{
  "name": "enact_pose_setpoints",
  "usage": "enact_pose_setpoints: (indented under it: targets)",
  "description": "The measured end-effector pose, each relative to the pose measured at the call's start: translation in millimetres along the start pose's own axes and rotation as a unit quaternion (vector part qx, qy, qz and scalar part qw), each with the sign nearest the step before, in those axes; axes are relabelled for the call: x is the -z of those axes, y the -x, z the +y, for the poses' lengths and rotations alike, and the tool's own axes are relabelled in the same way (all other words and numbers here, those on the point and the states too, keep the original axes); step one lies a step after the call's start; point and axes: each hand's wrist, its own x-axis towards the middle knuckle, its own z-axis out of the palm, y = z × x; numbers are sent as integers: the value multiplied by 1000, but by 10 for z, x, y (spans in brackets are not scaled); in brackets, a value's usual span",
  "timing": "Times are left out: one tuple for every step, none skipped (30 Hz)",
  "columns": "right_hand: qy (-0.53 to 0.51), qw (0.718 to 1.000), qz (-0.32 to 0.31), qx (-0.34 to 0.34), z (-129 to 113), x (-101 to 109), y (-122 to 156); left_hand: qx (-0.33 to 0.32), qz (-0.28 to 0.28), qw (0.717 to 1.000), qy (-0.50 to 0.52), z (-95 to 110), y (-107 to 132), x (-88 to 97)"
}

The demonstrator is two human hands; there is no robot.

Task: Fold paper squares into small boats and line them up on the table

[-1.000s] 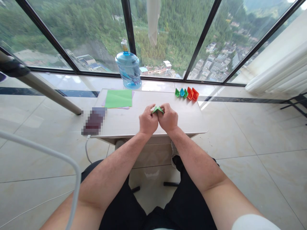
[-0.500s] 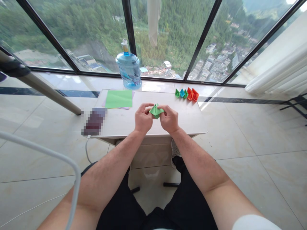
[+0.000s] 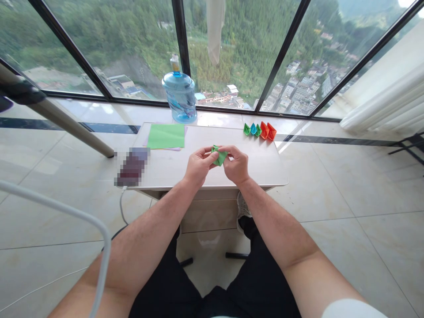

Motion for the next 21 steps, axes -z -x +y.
enact_pose_setpoints:
  targets:
    - [-19, 1000, -9, -1, -5, 3, -7, -3, -2, 1000, -4, 2, -6, 11]
    - [-45, 999, -18, -5, -8, 7, -17, -10, -2, 1000, -10, 5, -12, 24]
    - [-76, 997, -27, -13, -10, 13, -29, -22, 2, 1000, -20, 7, -20, 38]
    - [-106, 994, -32, -25, -12, 20, -43, -38, 8, 999, -33, 8, -27, 53]
    - [-129, 990, -32, -43, -13, 27, -58, -56, 14, 997, -51, 9, -34, 67]
    - [-142, 987, -30, -64, -15, 35, -74, -75, 20, 994, -73, 8, -40, 80]
    - [-144, 985, -27, -85, -16, 43, -89, -93, 23, 990, -99, 8, -43, 90]
    - [-140, 984, -28, -104, -17, 50, -102, -109, 21, 986, -125, 8, -43, 98]
    - [-134, 983, -32, -117, -15, 56, -113, -123, 15, 981, -151, 8, -39, 102]
    - [-132, 983, -38, -124, -11, 60, -122, -135, 8, 976, -173, 10, -32, 104]
    - [-132, 982, -43, -124, -4, 63, -128, -146, 3, 970, -193, 13, -23, 103]
    - [-134, 983, -45, -120, 6, 63, -132, -155, 1, 965, -211, 16, -12, 100]
    - [-135, 983, -44, -114, 18, 62, -134, -161, 3, 960, -227, 20, -1, 97]
    - [-136, 984, -41, -107, 30, 60, -135, -165, 9, 956, -244, 23, 9, 92]
    - [-135, 985, -38, -102, 40, 57, -135, -165, 16, 951, -259, 27, 18, 88]
    - [-133, 985, -37, -100, 48, 54, -135, -164, 22, 948, -273, 30, 25, 84]
    - [-130, 986, -35, -100, 52, 52, -134, -163, 25, 945, -283, 32, 31, 80]
    - [-127, 986, -35, -103, 54, 50, -133, -164, 28, 943, -289, 35, 35, 77]
    - [-125, 986, -34, -104, 52, 49, -132, -167, 30, 941, -292, 38, 39, 75]
    - [-123, 986, -35, -105, 47, 48, -131, -171, 32, 940, -294, 41, 42, 73]
    - [-122, 986, -36, -105, 40, 49, -130, -176, 35, 938, -298, 45, 46, 72]
